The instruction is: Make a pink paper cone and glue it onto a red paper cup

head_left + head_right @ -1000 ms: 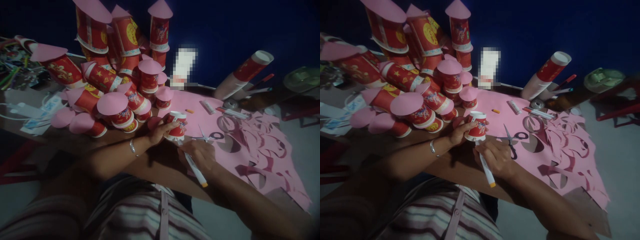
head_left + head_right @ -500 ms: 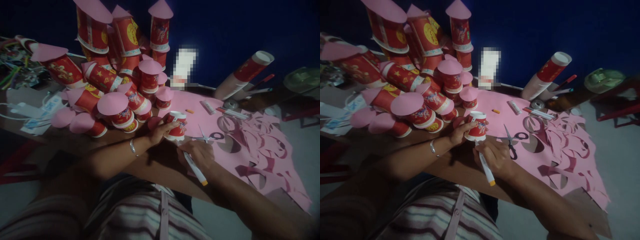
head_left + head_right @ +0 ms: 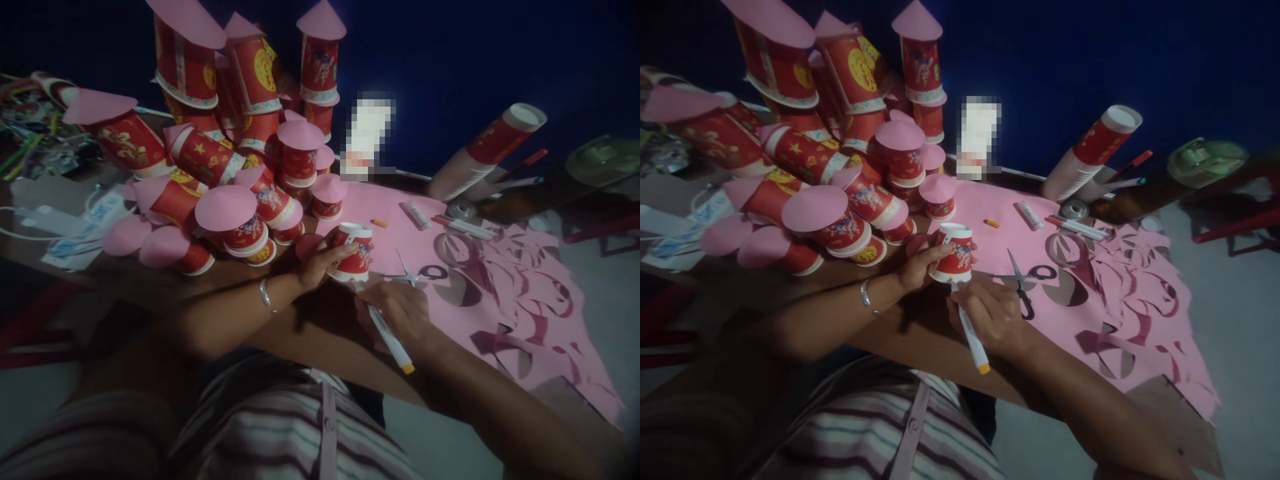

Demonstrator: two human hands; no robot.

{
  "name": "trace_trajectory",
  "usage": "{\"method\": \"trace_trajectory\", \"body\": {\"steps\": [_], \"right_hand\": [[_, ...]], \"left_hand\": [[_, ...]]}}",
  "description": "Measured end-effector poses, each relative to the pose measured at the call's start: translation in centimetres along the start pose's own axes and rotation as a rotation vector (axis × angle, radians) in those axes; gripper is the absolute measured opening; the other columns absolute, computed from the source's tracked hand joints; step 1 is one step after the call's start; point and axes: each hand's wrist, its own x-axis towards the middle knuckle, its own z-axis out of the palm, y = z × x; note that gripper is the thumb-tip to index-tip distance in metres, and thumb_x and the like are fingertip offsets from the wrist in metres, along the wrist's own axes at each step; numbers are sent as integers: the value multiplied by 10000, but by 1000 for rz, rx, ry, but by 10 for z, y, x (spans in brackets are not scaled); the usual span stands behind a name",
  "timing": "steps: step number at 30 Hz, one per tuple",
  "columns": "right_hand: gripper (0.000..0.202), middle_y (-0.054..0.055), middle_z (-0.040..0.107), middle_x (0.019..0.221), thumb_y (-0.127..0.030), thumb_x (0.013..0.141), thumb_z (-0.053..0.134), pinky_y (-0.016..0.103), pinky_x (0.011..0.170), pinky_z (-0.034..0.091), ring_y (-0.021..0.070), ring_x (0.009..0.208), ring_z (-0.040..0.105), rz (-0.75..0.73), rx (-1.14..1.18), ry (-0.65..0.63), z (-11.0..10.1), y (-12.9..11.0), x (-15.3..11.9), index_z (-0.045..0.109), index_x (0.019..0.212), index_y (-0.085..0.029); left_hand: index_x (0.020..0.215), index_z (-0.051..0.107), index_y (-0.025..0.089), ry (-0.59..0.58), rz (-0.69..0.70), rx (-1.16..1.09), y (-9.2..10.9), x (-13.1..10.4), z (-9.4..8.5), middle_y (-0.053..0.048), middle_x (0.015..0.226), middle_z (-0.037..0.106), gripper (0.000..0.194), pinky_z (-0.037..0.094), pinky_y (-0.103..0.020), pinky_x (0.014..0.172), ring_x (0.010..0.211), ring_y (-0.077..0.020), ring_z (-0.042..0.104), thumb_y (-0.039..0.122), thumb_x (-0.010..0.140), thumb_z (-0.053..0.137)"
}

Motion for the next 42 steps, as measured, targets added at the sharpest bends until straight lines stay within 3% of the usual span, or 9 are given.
{"method": "trace_trajectory", "body": {"steps": [13, 18, 31, 42], "right_hand": [[169, -35, 606, 626, -58, 822, 668, 253, 503, 427, 107, 505, 536, 17, -32, -9, -4, -2, -3, 565, 897, -170], [138, -51, 591, 612, -69, 862, 628, 244, 483, 413, 106, 501, 528, -53, -13, -21, -4, -2, -2, 573, 944, -164], [84, -21, 601, 631, -91, 914, 612, 254, 508, 435, 112, 536, 528, -64, -68, -43, -2, -2, 1, 570, 913, -164], [138, -4, 637, 656, -77, 844, 691, 264, 494, 433, 116, 548, 552, -98, -34, -5, 2, -2, -6, 596, 918, -145]], "left_hand": [[1188, 578, 131, -25, -9, -7, -1, 1, -3, -148, 1127, 744, 563, 575, -371, 752, 908, -285, 751, 416, 763, 812], [1186, 583, 138, -33, -8, 1, -1, 0, -2, -130, 1115, 741, 533, 575, -344, 747, 896, -254, 747, 412, 782, 798], [1178, 590, 136, -30, -5, -8, -4, 1, -2, -127, 1093, 749, 511, 564, -364, 800, 899, -248, 744, 364, 774, 805], [1174, 599, 138, -32, -26, 21, -3, -2, 0, -133, 1142, 737, 499, 565, -367, 795, 916, -251, 740, 368, 780, 801]]}}
